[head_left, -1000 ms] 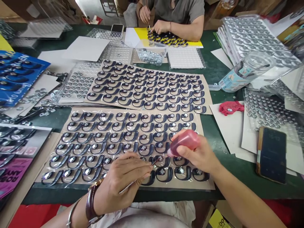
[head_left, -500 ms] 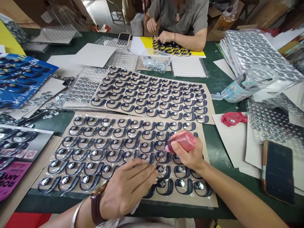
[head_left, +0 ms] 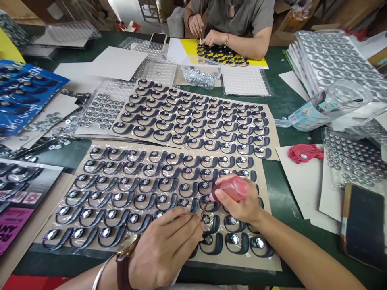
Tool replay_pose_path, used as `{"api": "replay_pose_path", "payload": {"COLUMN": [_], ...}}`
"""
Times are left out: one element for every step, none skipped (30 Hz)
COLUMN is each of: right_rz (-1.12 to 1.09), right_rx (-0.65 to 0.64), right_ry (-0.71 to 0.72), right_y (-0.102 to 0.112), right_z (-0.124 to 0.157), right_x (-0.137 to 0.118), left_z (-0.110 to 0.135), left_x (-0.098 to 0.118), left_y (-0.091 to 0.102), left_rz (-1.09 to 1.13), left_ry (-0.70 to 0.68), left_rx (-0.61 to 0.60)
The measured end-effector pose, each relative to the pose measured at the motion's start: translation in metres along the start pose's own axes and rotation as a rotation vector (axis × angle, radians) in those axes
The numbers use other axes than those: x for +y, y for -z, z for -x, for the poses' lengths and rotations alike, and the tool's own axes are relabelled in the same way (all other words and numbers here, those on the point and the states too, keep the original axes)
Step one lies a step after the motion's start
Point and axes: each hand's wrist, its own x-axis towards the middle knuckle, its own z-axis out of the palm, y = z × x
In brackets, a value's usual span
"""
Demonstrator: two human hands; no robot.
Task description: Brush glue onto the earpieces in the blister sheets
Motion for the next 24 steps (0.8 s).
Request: {"api": "replay_pose_path", "payload": {"right_rz": [0.002,0.012,0.028,0.046,0.064,0.078,0.084,0.087,0.090,0.093,0.093,0.094,0.094,0.094,0.093,0.097,0.102,0.106,0.106,0.104,0.097,0.082,0.062,0.040], "right_rx": [-0.001,0.004,0.015,0.029,0.045,0.059,0.068,0.071,0.074,0.074,0.074,0.073,0.073,0.071,0.069,0.070,0.073,0.080,0.085,0.089,0.095,0.103,0.116,0.127], "right_ry": [0.000,-0.001,-0.003,-0.004,-0.004,-0.003,-0.004,-0.009,-0.016,-0.024,-0.035,-0.049,-0.063,-0.077,-0.089,-0.097,-0.101,-0.101,-0.101,-0.104,-0.108,-0.110,-0.110,-0.109], "right_y": [-0.0004,-0.0006,-0.0008,-0.0009,-0.0009,-0.0009,-0.0008,-0.0007,-0.0005,-0.0004,-0.0001,0.0002,0.0006,0.0011,0.0016,0.0021,0.0025,0.0028,0.0031,0.0031,0.0031,0.0031,0.0030,0.0029], "right_z": [0.0005,0.0010,0.0013,0.0016,0.0018,0.0018,0.0017,0.0016,0.0016,0.0016,0.0018,0.0021,0.0026,0.0031,0.0037,0.0043,0.0047,0.0050,0.0052,0.0053,0.0052,0.0052,0.0051,0.0051], "right_x": [0.0003,0.0005,0.0007,0.0008,0.0007,0.0006,0.0004,0.0002,0.0002,0.0003,0.0006,0.0011,0.0017,0.0023,0.0027,0.0029,0.0029,0.0026,0.0022,0.0017,0.0013,0.0011,0.0010,0.0011], "left_z": [-0.0004,-0.0009,-0.0013,-0.0016,-0.0018,-0.0021,-0.0024,-0.0027,-0.0031,-0.0035,-0.0038,-0.0040,-0.0039,-0.0036,-0.0032,-0.0028,-0.0025,-0.0025,-0.0029,-0.0036,-0.0046,-0.0058,-0.0069,-0.0079], "left_x": [0.0000,-0.0001,-0.0002,-0.0003,-0.0004,-0.0007,-0.0010,-0.0013,-0.0017,-0.0020,-0.0023,-0.0025,-0.0025,-0.0025,-0.0024,-0.0022,-0.0020,-0.0018,-0.0015,-0.0014,-0.0013,-0.0012,-0.0013,-0.0015], "left_y": [0.0000,-0.0001,-0.0003,-0.0004,-0.0005,-0.0005,-0.0004,-0.0002,0.0001,0.0004,0.0006,0.0008,0.0008,0.0006,0.0005,0.0003,0.0003,0.0005,0.0010,0.0016,0.0024,0.0033,0.0040,0.0046], "left_rz": [0.003,0.006,0.009,0.011,0.013,0.015,0.016,0.015,0.014,0.014,0.014,0.015,0.015,0.015,0.017,0.020,0.024,0.028,0.030,0.030,0.027,0.022,0.017,0.014], "left_ry": [0.001,0.003,0.005,0.008,0.012,0.013,0.013,0.013,0.015,0.016,0.017,0.017,0.020,0.024,0.029,0.036,0.044,0.049,0.053,0.055,0.056,0.059,0.061,0.062], "left_rx": [0.003,0.006,0.009,0.011,0.014,0.015,0.014,0.014,0.013,0.016,0.019,0.022,0.026,0.030,0.029,0.028,0.027,0.029,0.032,0.035,0.041,0.045,0.045,0.045]}}
